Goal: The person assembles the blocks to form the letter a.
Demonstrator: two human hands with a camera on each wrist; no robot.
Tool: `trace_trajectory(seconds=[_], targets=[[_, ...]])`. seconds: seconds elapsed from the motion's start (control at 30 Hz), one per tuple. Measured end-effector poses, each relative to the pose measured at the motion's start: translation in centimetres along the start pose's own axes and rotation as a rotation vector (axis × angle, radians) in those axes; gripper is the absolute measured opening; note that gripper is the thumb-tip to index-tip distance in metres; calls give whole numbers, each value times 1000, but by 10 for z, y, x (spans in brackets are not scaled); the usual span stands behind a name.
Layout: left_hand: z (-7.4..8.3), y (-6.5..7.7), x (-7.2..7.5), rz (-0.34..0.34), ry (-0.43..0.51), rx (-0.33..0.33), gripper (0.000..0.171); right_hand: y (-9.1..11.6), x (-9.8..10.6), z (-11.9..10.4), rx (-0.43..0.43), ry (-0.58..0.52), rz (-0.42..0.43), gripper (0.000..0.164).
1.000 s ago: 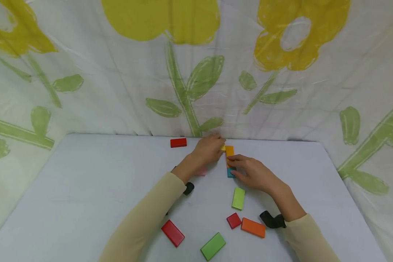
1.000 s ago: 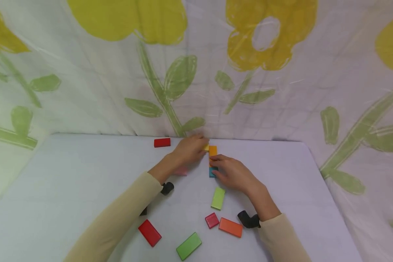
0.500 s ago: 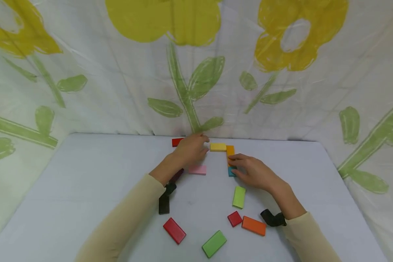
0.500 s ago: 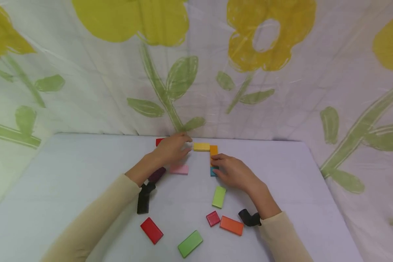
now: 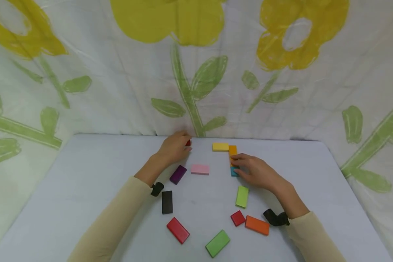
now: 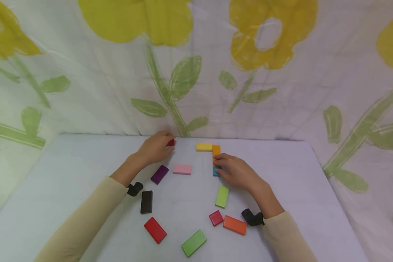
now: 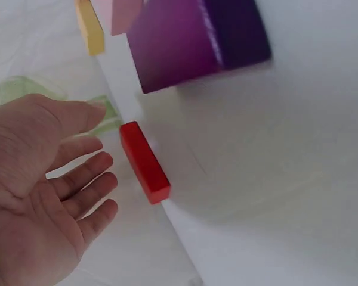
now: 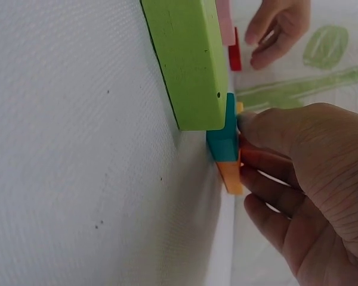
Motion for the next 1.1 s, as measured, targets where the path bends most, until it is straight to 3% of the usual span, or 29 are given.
trace_trajectory(seconds=[0.33, 0.7, 1.1], targets=[[-15, 2, -7, -12, 12, 43, 38, -2, 1, -4, 5, 16, -5, 40], [-10, -7, -11, 1, 26, 35, 20, 2, 2, 2, 9, 12, -18, 40], [-1, -16, -13, 13, 43, 37, 22, 0, 1, 3, 6, -1, -18, 40]])
Point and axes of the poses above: each hand's wrist, its own y-axis away from the middle knuckle, its own x-axis out of the back of the hand, z = x × y, the point moved 9 cm from there along -y, towards the middle knuckle, and after that the axes turned 1 degree about -x, right-handed, at the moved point
